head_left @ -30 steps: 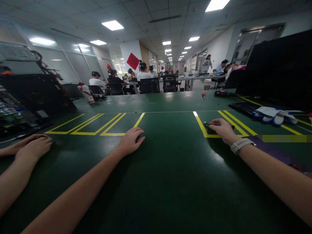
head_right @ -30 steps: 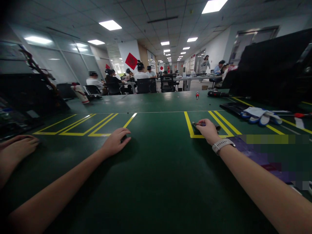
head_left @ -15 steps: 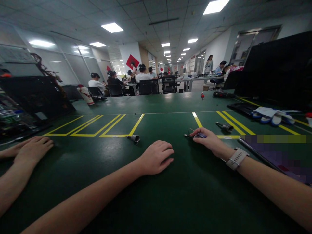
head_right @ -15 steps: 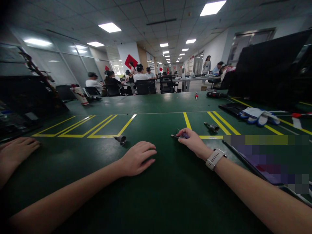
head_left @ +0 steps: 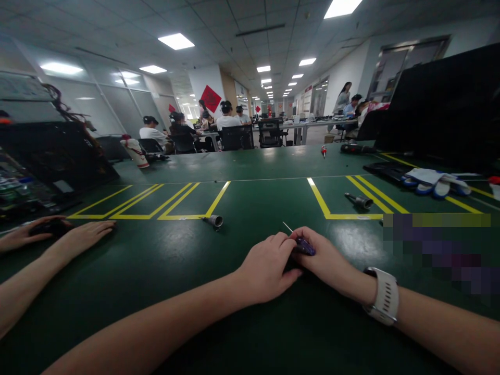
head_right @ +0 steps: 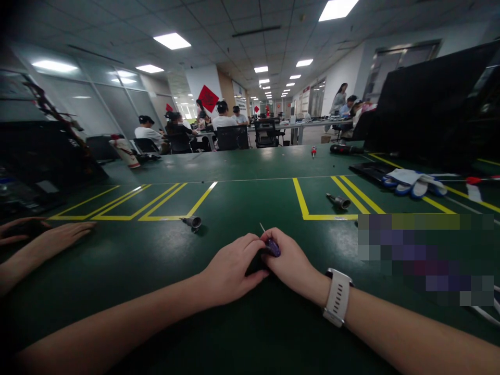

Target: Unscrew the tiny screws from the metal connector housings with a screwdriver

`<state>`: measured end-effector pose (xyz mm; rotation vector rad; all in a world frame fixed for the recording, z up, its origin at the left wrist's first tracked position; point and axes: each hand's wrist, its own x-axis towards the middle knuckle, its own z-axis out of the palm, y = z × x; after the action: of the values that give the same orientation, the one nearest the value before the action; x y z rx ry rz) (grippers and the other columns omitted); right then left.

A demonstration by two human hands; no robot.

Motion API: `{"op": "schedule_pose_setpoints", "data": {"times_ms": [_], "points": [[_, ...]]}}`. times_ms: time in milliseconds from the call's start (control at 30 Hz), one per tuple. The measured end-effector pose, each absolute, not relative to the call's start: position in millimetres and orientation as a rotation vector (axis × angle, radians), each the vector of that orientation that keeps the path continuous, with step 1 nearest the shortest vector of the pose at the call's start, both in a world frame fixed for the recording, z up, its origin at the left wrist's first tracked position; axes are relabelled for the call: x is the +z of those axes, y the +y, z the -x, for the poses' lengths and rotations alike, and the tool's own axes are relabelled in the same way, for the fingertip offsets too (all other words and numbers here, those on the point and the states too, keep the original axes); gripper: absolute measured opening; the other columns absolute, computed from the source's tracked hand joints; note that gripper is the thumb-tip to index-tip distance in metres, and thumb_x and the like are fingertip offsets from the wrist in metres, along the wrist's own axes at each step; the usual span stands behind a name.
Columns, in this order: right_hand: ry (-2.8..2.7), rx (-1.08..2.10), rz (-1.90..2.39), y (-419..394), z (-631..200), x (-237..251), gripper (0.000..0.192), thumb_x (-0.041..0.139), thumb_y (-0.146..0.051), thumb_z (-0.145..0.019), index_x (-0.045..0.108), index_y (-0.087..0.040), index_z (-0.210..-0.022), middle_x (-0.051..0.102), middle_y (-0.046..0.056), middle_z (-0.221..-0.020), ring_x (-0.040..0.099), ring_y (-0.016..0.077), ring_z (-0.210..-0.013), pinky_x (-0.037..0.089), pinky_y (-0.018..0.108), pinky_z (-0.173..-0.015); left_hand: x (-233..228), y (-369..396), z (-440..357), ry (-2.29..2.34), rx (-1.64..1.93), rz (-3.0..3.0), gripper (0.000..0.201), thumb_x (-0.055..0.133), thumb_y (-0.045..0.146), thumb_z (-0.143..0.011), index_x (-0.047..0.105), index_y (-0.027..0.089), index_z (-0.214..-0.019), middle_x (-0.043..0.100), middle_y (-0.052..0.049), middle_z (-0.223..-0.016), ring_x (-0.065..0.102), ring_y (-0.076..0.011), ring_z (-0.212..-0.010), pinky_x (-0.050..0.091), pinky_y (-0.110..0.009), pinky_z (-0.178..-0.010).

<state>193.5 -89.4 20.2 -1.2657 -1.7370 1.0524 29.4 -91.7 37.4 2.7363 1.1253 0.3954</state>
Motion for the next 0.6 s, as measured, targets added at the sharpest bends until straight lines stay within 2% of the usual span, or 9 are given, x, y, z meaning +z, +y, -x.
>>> {"op": "schedule_pose_setpoints", "data": {"times_ms": [333,600], "points": [[-1.585,1.126,1.269,-117,-181,14,0.029,0.053,-0.007,-0.065,0.054,-0.023,-0.089,0.062,0.000,-0.089,0.059,0.0188,-0.084,0.045,0.033,-0.077,31,-108,-29,1.191,0.312,-2.759,0.036,0.053,0.026,-0.079,0.045,0.019,-0.113,0.053,-0.008,-0.106,0.055,-0.0206,-0.085,0.051,-0.035,-0.070],[-1.377,1.454,1.209,-110,-199,35,0.030,0.061,-0.016,-0.070,0.058,-0.022,-0.100,0.064,0.003,-0.102,0.061,0.0184,-0.094,0.048,0.033,-0.082,30,-102,-32,1.150,0.326,-2.705,0.028,0.050,0.030,-0.085,0.045,0.021,-0.111,0.050,-0.006,-0.114,0.055,-0.0190,-0.090,0.051,-0.034,-0.072]]}}
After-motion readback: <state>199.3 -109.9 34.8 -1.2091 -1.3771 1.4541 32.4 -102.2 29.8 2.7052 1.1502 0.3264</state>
